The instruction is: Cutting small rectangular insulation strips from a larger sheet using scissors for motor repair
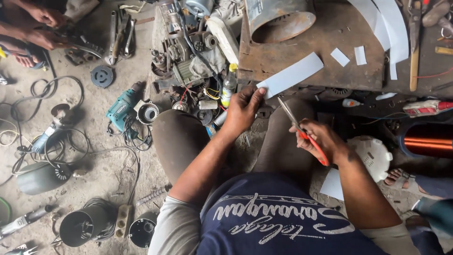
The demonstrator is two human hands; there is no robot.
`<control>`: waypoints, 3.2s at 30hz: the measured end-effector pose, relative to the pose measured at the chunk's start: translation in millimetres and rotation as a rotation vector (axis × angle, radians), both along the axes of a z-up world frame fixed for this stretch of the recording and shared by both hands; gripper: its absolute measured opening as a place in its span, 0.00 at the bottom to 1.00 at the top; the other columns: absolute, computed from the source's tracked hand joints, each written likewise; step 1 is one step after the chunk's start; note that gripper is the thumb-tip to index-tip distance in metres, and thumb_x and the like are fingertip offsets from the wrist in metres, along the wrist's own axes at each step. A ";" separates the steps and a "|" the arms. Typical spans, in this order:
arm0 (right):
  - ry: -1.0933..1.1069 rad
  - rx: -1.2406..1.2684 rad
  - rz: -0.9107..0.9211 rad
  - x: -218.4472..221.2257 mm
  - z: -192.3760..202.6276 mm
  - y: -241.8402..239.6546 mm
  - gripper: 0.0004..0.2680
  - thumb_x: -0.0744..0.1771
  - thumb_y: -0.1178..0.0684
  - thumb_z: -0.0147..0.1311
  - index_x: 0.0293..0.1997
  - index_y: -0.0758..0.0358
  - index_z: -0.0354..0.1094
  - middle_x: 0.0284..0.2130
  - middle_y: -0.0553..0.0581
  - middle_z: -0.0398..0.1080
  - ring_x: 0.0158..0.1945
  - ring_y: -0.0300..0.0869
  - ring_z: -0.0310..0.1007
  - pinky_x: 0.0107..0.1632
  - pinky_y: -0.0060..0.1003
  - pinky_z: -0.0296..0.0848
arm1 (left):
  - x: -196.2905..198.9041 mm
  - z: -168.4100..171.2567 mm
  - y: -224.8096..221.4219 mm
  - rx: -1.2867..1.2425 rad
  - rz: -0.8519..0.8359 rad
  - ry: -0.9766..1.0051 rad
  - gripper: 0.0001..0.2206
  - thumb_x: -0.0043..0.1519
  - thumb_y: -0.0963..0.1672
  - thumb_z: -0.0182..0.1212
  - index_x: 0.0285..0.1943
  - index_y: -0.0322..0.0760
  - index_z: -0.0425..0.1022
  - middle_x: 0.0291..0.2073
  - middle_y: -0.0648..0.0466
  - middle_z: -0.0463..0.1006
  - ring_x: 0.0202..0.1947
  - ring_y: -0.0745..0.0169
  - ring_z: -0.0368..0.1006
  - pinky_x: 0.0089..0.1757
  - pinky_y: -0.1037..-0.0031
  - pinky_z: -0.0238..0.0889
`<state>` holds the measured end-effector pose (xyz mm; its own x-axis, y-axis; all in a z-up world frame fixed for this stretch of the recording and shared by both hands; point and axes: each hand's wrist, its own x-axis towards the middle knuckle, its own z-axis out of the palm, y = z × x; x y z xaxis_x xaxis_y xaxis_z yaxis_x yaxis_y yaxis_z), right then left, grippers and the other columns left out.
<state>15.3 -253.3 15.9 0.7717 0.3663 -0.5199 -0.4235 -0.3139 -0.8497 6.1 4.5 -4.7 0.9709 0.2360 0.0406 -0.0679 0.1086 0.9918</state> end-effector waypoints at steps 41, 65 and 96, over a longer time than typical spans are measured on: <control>-0.581 -0.189 0.273 30.3 -3.2 54.8 0.12 0.69 0.46 0.54 0.30 0.65 0.68 0.07 0.56 0.64 0.13 0.43 0.72 0.18 0.34 0.69 | 5.3 13.4 -3.4 -0.001 0.025 -0.106 0.17 0.68 0.46 0.61 0.24 0.35 0.74 0.13 0.50 0.74 0.20 0.70 0.65 0.29 0.76 0.61; -1.483 -0.282 0.242 71.9 41.3 62.5 0.13 0.64 0.65 0.58 0.54 0.63 0.69 0.46 0.65 0.73 0.52 0.59 0.76 0.56 0.51 0.75 | 17.7 -10.5 -14.0 -0.088 0.015 0.046 0.08 0.69 0.42 0.59 0.43 0.28 0.79 0.17 0.52 0.72 0.16 0.72 0.66 0.21 0.82 0.58; -0.523 -0.104 0.384 -2.2 -8.9 21.7 0.16 0.67 0.38 0.54 0.29 0.63 0.71 0.12 0.55 0.71 0.19 0.40 0.78 0.22 0.33 0.75 | -21.5 12.9 -5.1 -0.147 -0.032 0.045 0.15 0.69 0.45 0.61 0.28 0.35 0.76 0.15 0.53 0.74 0.16 0.75 0.61 0.24 0.82 0.56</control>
